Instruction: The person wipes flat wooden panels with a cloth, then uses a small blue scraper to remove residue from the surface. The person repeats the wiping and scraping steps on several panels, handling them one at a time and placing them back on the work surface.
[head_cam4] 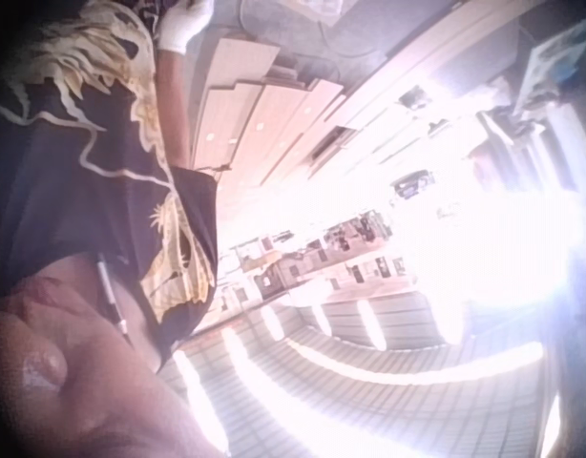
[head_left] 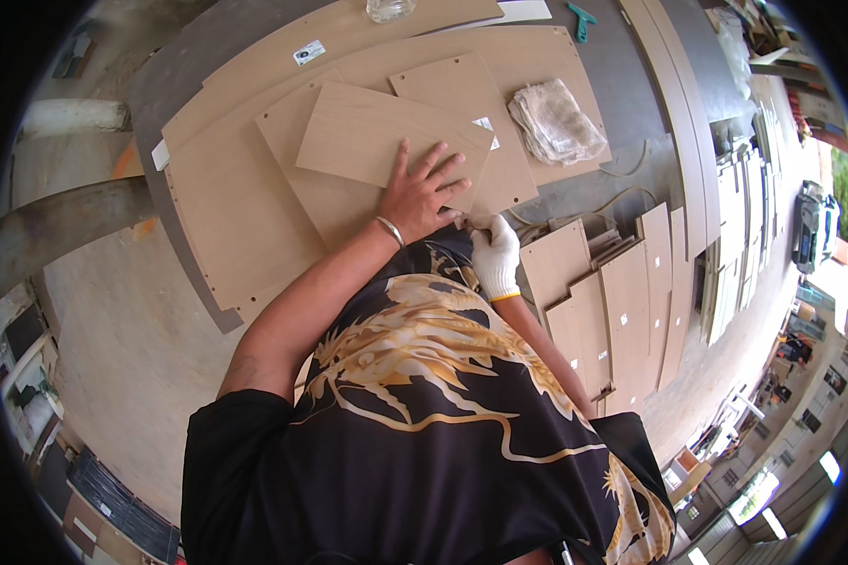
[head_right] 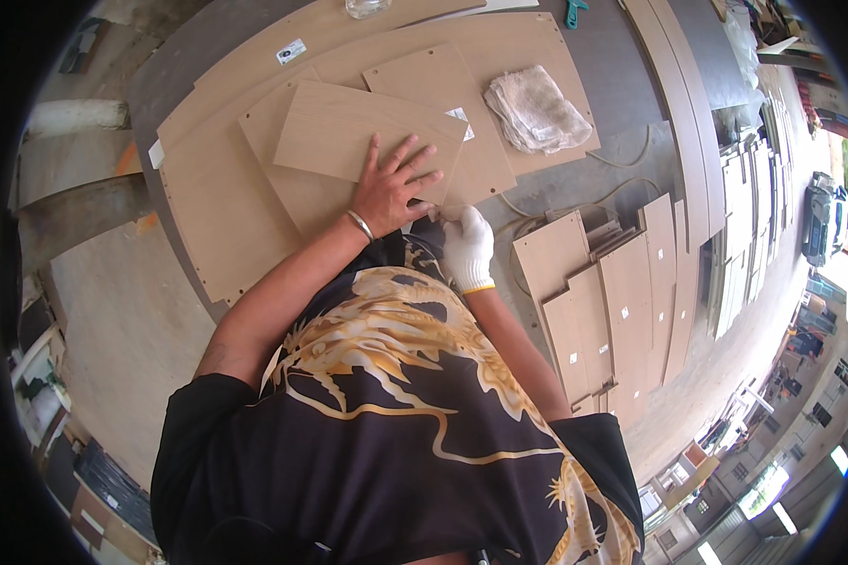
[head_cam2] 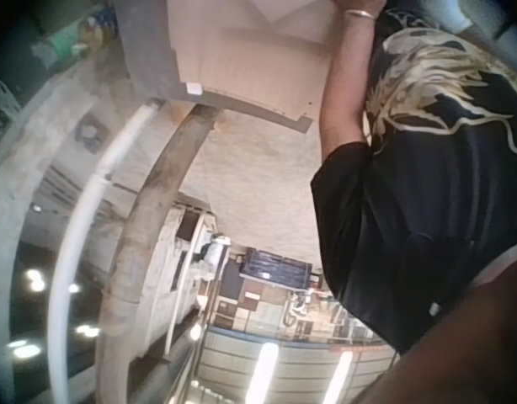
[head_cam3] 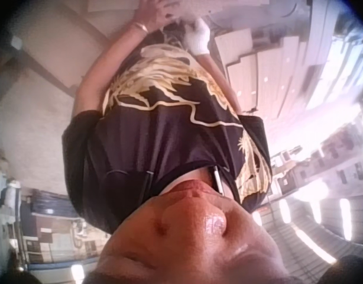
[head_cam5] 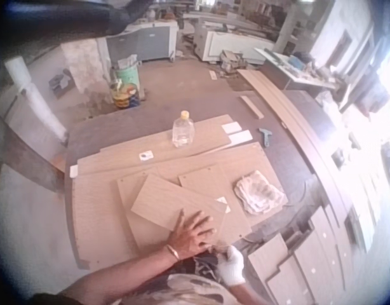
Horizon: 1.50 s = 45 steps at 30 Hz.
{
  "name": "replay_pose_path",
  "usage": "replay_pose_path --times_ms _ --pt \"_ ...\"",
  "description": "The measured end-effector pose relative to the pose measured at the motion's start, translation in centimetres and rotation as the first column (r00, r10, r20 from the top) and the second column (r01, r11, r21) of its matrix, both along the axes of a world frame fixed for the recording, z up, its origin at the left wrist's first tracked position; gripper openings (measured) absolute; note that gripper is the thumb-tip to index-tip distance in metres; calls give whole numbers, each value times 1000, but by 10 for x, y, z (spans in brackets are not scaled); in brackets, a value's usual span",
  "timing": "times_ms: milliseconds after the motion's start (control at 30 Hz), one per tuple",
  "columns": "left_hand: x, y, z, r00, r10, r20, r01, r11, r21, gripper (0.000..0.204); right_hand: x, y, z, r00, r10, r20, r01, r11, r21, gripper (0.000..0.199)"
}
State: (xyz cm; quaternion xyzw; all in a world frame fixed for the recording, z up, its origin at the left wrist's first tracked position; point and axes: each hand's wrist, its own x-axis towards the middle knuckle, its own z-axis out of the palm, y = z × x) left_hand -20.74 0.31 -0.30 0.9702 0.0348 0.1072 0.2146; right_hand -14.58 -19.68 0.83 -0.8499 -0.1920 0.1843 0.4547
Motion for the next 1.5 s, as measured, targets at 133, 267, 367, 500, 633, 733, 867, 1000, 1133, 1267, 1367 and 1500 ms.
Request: replay_pose_path --times_ms 133,267,367,500,633,733,867,1000,1133,1267,1367,1500 --pt "0 0 1 1000 2 -23 -1 1000 23 53 -4 -3 -1 1000 -1 -30 4 996 84 18" --pt "1 0 1 1000 3 -8 -3 1000 19 53 -2 5 -3 1000 -23 -11 24 993 113 19" --pt "1 1 2 1000 7 -4 -7 1000 15 53 0 11 -2 1000 -7 0 7 991 132 18" --pt "1 0 2 1000 13 9 -13 1000 4 51 -2 16 1 1000 -4 2 4 993 117 18" --pt "2 0 1 1000 10 -12 -10 1000 -5 51 -2 18 6 991 30 129 -41 996 85 18" --pt "1 0 1 1000 8 -4 -8 1000 14 51 0 18 7 984 65 165 -74 996 50 18" --pt "1 1 2 1000 4 12 -4 1000 -4 51 -1 15 5 996 31 88 -36 998 48 16" --pt "1 1 2 1000 14 -2 -14 1000 -9 51 -5 8 0 988 -100 -120 113 988 104 14" --pt "2 1 2 1000 9 -24 -9 1000 -16 52 -6 6 -4 994 -68 -91 82 983 165 15" --pt "2 1 2 1000 10 -2 -10 1000 -3 52 -3 11 -4 994 -71 -78 81 987 137 16" --pt "2 1 2 1000 14 -4 -14 1000 -8 51 -3 16 -1 998 -57 -27 60 990 127 16" --pt "2 1 2 1000 20 -2 -20 1000 -16 50 -4 19 4 999 -51 13 49 996 80 18"
